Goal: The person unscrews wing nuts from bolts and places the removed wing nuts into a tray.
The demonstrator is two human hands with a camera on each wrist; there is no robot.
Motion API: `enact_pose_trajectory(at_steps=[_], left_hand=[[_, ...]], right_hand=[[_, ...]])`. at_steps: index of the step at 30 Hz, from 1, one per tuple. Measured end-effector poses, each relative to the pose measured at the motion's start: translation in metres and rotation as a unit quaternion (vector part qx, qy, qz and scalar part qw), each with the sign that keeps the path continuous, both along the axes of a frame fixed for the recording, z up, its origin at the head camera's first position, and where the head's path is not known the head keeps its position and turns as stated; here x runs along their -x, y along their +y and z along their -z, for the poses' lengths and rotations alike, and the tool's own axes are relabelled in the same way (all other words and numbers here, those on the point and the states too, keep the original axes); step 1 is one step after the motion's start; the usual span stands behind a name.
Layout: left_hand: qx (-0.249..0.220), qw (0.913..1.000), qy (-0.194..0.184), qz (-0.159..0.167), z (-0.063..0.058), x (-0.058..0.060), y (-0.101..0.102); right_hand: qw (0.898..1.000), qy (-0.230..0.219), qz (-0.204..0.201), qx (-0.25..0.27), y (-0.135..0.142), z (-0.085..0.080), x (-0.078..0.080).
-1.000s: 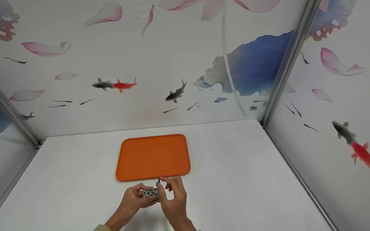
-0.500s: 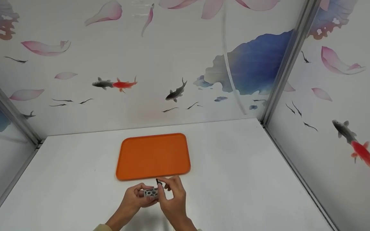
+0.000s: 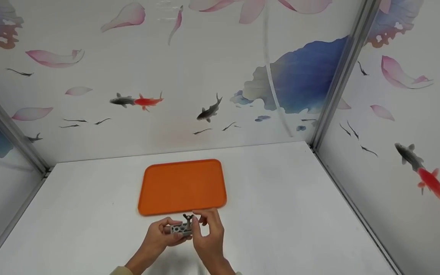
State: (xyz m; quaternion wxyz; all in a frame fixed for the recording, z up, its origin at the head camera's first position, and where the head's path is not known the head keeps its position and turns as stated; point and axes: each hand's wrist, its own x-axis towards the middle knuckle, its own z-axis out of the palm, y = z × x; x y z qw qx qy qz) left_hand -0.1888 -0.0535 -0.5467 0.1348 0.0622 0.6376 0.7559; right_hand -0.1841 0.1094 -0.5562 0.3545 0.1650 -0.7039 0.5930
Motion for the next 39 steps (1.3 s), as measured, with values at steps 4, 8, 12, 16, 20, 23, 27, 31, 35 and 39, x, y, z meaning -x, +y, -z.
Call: enact_pose_trajectory(at_steps=[4,8,12,16,20,23,27,31,35,39], left_hand=[[0.004,1.0,-0.001,-0.002,0.0,0.0,0.0],[-0.002,1.0,-0.002,0.001,0.0,0.0,-0.001],[-0.007,1.0,-0.001,0.003,0.0,0.001,-0.001],[-0.008,0.9999,-0.009,0.002,0.001,0.0,-0.001],[-0.006,0.9999,-0.012,0.001,0.001,-0.001,-0.001],[-0.001,1.0,-0.01,0.0,0.002,0.0,-0.002],[0.008,1.0,-0.003,0.0,0.002,0.001,-0.002],[0.006,1.0,0.001,0.002,0.001,0.001,-0.002],[-0.004,1.0,0.001,0.006,0.0,0.001,-0.001],[-0.007,0.9999,0.001,0.009,0.0,0.002,-0.001]], right_hand=[[1.0,-0.002,0.007,0.006,0.0,-0.001,0.001],[1.0,0.013,0.009,0.007,0.0,0.0,0.002],[1.0,0.021,0.016,0.001,-0.001,-0.001,0.003],[1.0,0.017,0.025,-0.006,-0.002,0.002,0.002],[1.0,-0.001,0.008,-0.009,-0.003,0.002,-0.002],[1.0,-0.021,-0.012,-0.01,-0.003,0.0,-0.006],[0.999,-0.031,-0.027,-0.012,-0.003,-0.002,-0.008],[0.999,-0.019,-0.031,-0.013,-0.004,-0.001,-0.005],[0.999,-0.012,-0.036,-0.006,-0.005,0.0,-0.003],[0.999,-0.002,-0.042,-0.002,-0.005,0.0,-0.003]])
